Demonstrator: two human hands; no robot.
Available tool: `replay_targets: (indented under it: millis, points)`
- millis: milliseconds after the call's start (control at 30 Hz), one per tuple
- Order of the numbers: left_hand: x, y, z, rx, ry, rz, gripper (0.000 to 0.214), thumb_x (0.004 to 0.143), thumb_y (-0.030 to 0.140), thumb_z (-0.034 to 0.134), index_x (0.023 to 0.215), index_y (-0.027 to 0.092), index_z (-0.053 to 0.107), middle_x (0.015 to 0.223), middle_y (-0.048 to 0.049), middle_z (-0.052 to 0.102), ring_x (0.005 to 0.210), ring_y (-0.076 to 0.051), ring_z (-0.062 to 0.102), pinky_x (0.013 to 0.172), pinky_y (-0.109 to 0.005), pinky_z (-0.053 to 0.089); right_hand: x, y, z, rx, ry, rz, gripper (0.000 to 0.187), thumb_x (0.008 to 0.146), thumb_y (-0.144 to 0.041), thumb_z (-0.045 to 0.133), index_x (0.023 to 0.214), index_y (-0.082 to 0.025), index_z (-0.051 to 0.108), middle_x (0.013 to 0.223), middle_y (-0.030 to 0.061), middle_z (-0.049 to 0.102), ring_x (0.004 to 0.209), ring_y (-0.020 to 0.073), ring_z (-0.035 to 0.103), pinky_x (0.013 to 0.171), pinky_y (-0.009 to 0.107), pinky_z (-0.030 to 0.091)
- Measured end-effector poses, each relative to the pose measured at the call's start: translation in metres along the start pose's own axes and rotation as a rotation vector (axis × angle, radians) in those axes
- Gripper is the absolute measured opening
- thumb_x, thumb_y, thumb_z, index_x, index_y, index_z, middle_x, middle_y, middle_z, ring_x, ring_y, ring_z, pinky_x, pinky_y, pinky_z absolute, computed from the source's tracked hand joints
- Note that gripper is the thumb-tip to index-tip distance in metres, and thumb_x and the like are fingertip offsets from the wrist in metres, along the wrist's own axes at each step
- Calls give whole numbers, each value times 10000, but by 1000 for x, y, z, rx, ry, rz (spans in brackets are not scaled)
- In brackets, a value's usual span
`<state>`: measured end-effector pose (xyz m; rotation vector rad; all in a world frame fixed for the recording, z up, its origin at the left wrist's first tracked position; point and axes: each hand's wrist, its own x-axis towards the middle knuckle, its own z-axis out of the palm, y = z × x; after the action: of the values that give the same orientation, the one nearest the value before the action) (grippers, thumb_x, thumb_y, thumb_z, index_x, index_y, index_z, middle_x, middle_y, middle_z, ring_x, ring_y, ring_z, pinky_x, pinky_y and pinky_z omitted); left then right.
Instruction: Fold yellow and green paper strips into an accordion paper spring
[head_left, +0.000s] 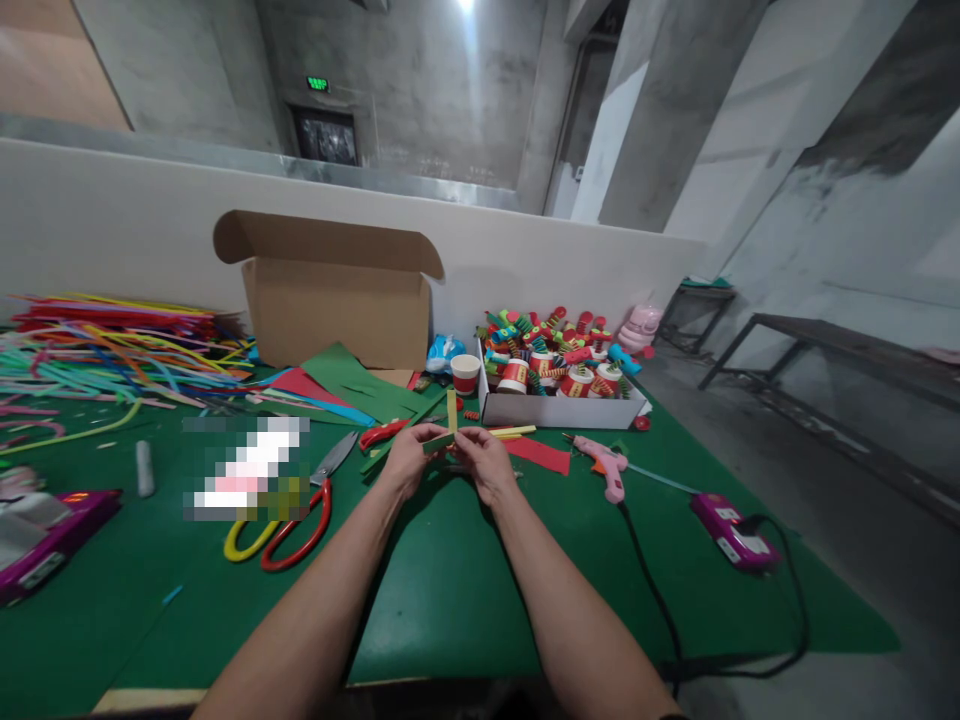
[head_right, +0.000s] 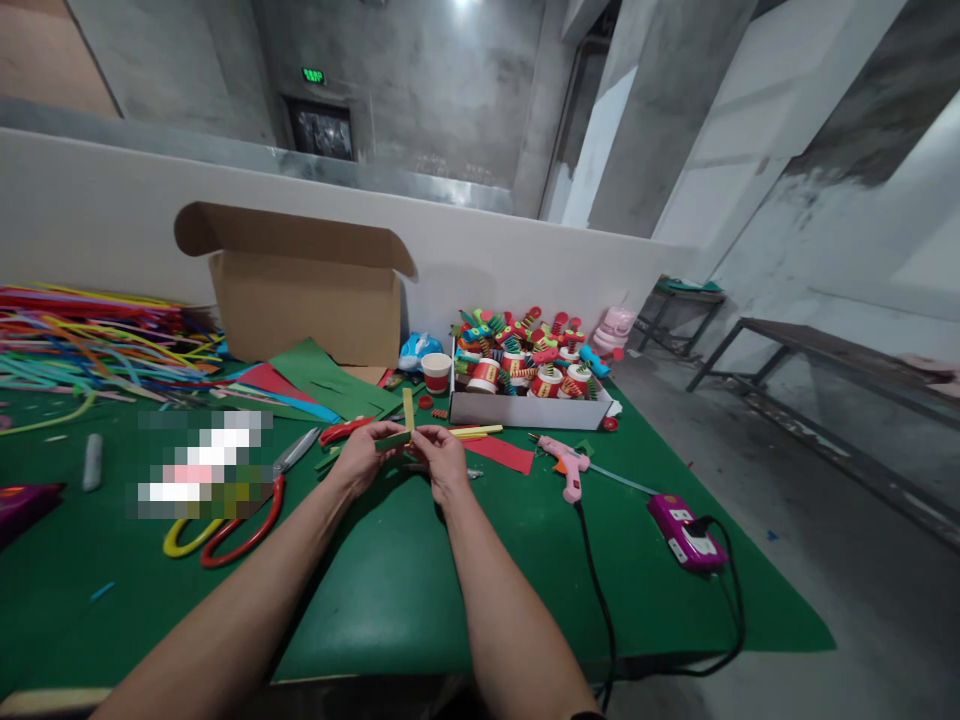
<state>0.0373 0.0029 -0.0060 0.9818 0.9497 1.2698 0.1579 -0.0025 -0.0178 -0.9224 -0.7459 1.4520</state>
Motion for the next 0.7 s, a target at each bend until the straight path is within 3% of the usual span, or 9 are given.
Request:
replay_targets:
  millis: [500,700]
  points:
    - [4,-3,-3,-15,-12,-35,236,432,239,803,606,127,691,526,-42,602,481,-104,487,482,-230,359,1,0,2,-169,48,-124,261,544,-333,755,722,-164,665,637,-22,652,555,107,586,638,265,508]
    - [1,-3,0,-101,-122,-15,327,478,246,796,768,136,693,699,-54,668,599,-122,570,588,-241,430,6,2,0,-88,120,-140,280,525,-341,761,708,-170,636,600,-32,633,549,112,584,642,272,509]
